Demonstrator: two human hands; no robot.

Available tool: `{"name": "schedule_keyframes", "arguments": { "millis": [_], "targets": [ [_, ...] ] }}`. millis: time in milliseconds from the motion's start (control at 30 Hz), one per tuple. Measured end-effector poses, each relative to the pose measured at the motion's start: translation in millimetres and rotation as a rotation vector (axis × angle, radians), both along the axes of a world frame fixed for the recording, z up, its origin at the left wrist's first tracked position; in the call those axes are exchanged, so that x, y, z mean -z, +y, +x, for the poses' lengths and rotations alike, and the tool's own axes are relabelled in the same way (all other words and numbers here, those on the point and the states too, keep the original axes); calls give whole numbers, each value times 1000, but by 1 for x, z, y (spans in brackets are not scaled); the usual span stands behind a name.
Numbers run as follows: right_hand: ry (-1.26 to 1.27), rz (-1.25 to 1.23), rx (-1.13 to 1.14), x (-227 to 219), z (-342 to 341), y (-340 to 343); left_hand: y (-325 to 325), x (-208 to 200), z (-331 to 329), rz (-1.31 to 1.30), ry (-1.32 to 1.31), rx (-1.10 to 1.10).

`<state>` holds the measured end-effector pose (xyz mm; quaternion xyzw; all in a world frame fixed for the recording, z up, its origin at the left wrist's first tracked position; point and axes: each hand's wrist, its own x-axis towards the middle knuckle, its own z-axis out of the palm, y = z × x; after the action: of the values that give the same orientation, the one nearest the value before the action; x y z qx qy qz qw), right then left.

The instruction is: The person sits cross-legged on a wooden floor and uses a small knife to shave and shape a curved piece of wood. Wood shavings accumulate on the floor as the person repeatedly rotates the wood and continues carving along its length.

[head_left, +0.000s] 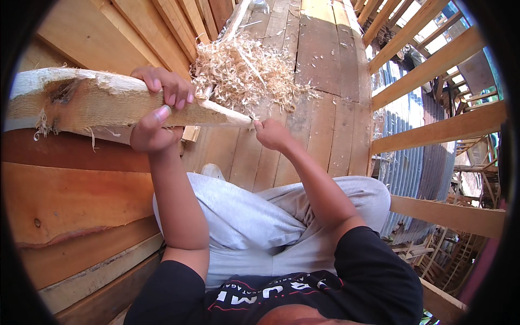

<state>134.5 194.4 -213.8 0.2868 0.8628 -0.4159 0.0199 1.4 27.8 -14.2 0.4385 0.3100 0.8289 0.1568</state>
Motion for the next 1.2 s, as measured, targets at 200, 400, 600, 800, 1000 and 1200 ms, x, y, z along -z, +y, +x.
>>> {"name": "schedule_keyframes", "arguments": {
  "millis": [200, 400, 600, 800, 1000, 1200],
  "targets": [
    [-73, -241, -84, -66, -8, -9, -4, 1, 2, -8, -7, -37],
    [-66, -159, -2, -4, -2, 5, 0, -1, 0, 6, -4, 4],
    [-22, -130, -46, -36, -13, -12, -6, 0, -3, -19, 0, -42],
    [-2, 78, 16, 14, -3, -2, -4, 5, -10, 15, -19, 16],
    [-89, -93, -24, -14, -10, -5, -7, 0, -3, -34, 21, -8],
    [-205, 50, -52, -10, 0, 2, -4, 4, -10, -9, 49, 56]
  ]
}}
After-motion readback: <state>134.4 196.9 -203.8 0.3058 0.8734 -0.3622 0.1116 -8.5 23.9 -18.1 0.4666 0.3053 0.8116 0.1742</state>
